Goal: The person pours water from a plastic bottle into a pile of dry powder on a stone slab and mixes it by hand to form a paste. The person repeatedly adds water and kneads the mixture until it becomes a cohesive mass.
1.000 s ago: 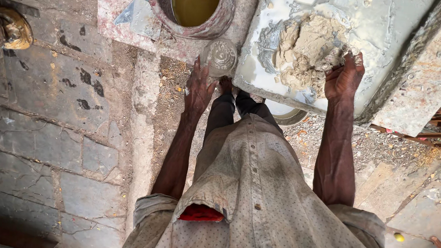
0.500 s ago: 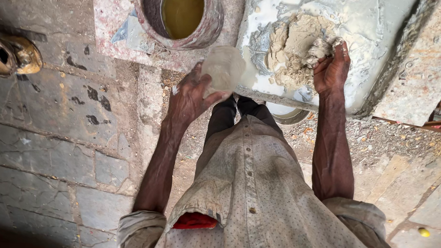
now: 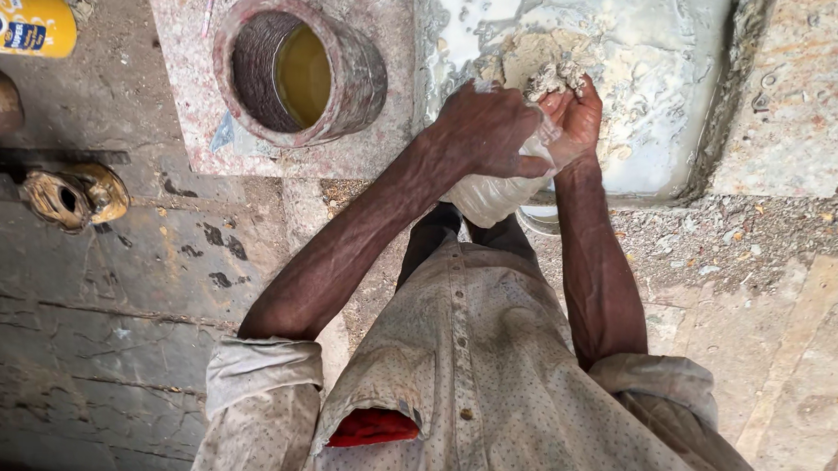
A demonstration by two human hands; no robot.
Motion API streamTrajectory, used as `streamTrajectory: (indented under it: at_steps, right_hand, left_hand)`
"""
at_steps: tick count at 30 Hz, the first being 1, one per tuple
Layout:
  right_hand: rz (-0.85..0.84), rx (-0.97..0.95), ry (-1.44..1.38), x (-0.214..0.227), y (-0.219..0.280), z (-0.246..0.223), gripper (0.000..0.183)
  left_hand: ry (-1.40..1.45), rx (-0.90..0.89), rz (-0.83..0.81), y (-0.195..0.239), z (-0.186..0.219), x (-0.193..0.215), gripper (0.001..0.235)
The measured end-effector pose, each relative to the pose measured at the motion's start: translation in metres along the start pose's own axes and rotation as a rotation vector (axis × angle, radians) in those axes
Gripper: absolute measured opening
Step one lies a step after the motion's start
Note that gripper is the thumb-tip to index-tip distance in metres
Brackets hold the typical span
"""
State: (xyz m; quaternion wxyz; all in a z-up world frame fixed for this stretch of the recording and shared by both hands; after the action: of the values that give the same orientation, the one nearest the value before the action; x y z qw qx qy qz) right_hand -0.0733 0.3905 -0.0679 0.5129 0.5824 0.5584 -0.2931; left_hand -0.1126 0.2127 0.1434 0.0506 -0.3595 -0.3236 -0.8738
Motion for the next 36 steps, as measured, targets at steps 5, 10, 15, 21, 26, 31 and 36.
streamTrajectory:
  at_steps: [5, 10, 15, 21, 26, 31, 36]
  right_hand:
    - [-0.073, 0.034, -0.078, -0.029, -0.005, 0.003, 0.047]
    - [-0.071, 0.002, -0.133, -0.048, -0.002, 0.013, 0.051]
    - [0.043, -0.041, -0.120, -0.042, 0.000, 0.011, 0.052]
    - [0.110, -0.115, -0.007, -0.054, 0.001, -0.018, 0.047]
    - [0.219, -0.163, 0.055, -0.090, 0.000, -0.035, 0.029]
    - [-0.111, -0.234, 0.225, -0.135, -0.005, -0.047, 0.022]
    - [0.187, -0.256, 0.951, -0.134, -0.004, -0.064, 0.019]
  left_hand:
    - [-0.138, 0.029, -0.091, -0.037, -0.002, 0.009, 0.076]
    - [-0.147, 0.036, -0.173, -0.059, 0.002, 0.018, 0.072]
    - [-0.186, 0.046, -0.165, -0.050, 0.008, 0.024, 0.075]
    - [0.104, 0.094, 0.008, 0.060, -0.001, -0.012, 0.064]
    - [0.331, 0.281, 0.142, 0.118, -0.015, -0.062, 0.069]
    - [0.402, 0.254, 0.355, 0.138, -0.027, -0.099, 0.068]
    - [0.528, 0.335, 0.316, 0.149, -0.040, -0.116, 0.063]
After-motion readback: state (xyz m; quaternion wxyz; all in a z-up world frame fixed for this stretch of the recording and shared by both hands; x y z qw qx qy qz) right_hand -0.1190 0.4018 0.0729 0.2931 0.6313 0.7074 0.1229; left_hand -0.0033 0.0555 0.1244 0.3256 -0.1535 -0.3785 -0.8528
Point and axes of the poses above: each hand's wrist, its own y-axis away from the middle knuckle, its own x-axis out of the back of the hand, z = x × y, the point moved 3 cm from there along -y, towards the middle knuckle, and after that the axes turned 14 degrees about -z, right-handed, at the moved point
